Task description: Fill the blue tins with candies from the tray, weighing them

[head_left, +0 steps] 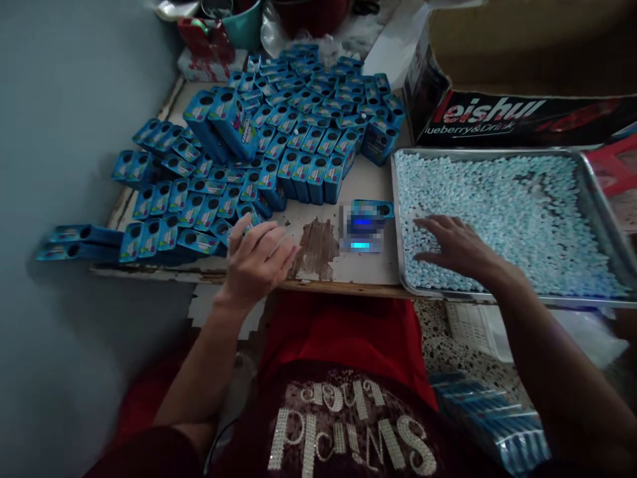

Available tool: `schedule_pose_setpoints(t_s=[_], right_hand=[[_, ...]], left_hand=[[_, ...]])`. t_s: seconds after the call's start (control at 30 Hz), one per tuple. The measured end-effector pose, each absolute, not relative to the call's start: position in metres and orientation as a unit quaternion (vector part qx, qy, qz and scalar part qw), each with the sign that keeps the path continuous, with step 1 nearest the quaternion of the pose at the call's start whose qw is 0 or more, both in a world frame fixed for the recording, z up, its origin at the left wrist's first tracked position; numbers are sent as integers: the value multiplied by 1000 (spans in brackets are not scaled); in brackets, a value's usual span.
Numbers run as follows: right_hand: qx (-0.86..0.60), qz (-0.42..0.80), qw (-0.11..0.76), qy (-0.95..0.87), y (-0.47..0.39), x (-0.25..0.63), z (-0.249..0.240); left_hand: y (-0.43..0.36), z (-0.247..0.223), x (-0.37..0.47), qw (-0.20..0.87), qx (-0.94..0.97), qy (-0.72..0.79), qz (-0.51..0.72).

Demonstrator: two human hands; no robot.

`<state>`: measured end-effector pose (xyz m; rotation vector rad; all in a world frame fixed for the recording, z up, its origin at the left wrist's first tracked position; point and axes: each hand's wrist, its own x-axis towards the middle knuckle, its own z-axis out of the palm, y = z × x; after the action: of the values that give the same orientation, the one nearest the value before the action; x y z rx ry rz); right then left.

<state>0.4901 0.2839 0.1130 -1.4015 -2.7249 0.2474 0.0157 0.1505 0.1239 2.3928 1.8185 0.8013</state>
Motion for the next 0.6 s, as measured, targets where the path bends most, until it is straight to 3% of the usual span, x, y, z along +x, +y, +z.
schedule_pose_setpoints(t_s=[0.13, 0.23, 0.33, 0.47, 0.6], right_hand=[[-444, 46, -53, -893, 280, 496, 110], [-448, 87, -93, -885, 288, 492, 108], [-507, 188, -53, -840, 304, 497, 104], [-557, 394, 86, -726, 323, 505, 113], [-557, 524, 89, -639, 328, 497, 136]], left_hand=[[177, 124, 39, -72, 789, 552, 260], [186, 123, 44, -92, 791, 540, 274], [190, 120, 52, -74, 795, 535, 276], [199, 111, 65, 22, 760, 549, 348], [222, 86, 87, 207, 668, 558, 447]])
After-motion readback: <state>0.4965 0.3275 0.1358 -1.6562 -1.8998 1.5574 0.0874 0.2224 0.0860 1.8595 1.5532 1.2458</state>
